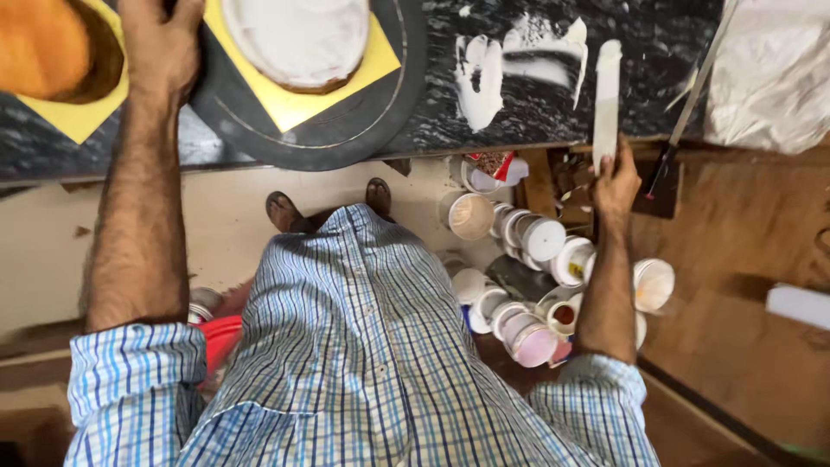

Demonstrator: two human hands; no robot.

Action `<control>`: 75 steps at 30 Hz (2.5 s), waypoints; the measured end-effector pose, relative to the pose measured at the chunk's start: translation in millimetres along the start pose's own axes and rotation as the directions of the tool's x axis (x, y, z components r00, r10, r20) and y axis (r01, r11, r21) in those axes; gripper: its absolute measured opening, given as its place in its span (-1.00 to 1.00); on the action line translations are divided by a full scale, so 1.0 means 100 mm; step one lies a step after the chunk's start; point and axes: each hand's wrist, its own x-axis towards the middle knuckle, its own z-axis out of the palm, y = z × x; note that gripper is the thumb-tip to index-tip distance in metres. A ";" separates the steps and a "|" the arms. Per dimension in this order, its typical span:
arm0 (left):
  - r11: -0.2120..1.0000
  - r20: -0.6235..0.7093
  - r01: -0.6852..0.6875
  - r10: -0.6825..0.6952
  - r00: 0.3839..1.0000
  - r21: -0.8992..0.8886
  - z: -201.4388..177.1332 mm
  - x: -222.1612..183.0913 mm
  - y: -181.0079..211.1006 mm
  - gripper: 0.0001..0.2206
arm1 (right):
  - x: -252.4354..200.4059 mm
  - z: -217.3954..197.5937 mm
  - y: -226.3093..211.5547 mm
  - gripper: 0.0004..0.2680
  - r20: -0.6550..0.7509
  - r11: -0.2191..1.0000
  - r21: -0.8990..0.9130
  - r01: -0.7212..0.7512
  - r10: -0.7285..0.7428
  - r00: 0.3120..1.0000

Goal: The person lays out squares of paper on a counter, places cake rounds on the paper, and then uses a long spatula to apply white frosting to the top and sides of the cakes.

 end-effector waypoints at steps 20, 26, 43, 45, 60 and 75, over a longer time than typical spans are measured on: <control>0.975 -0.037 0.119 -0.128 0.991 -0.187 0.12 -0.07 -0.79 -0.78 | -0.51 0.80 -1.15 -0.71 -0.009 0.899 0.015 0.439 -0.439 0.899; 0.986 -0.170 0.166 -0.165 0.972 -0.007 0.24 -0.20 -0.42 -0.75 | -0.40 1.20 -0.91 -0.43 -0.154 0.861 -0.499 -0.101 0.027 0.988; 0.901 -0.401 0.255 -0.390 0.829 -0.351 0.63 -0.89 0.01 -0.43 | -1.07 0.68 -1.85 -0.58 0.551 0.643 0.595 -0.482 0.111 0.827; 0.924 -0.404 0.244 -0.352 0.844 -0.295 0.58 -0.80 -0.04 -0.43 | -0.98 0.43 -2.35 -0.59 0.268 0.870 0.478 0.119 -0.273 0.924; 0.932 -0.055 0.350 -0.356 0.933 -0.095 0.22 -0.01 -0.41 -0.51 | -0.96 0.12 -3.72 -0.65 0.380 0.612 -0.232 0.756 -0.659 0.649; 0.596 -0.177 0.443 -0.708 0.684 -0.670 1.13 -1.57 0.67 -0.32 | -1.03 0.17 -3.20 -0.64 0.276 0.748 -0.132 0.650 -0.603 0.749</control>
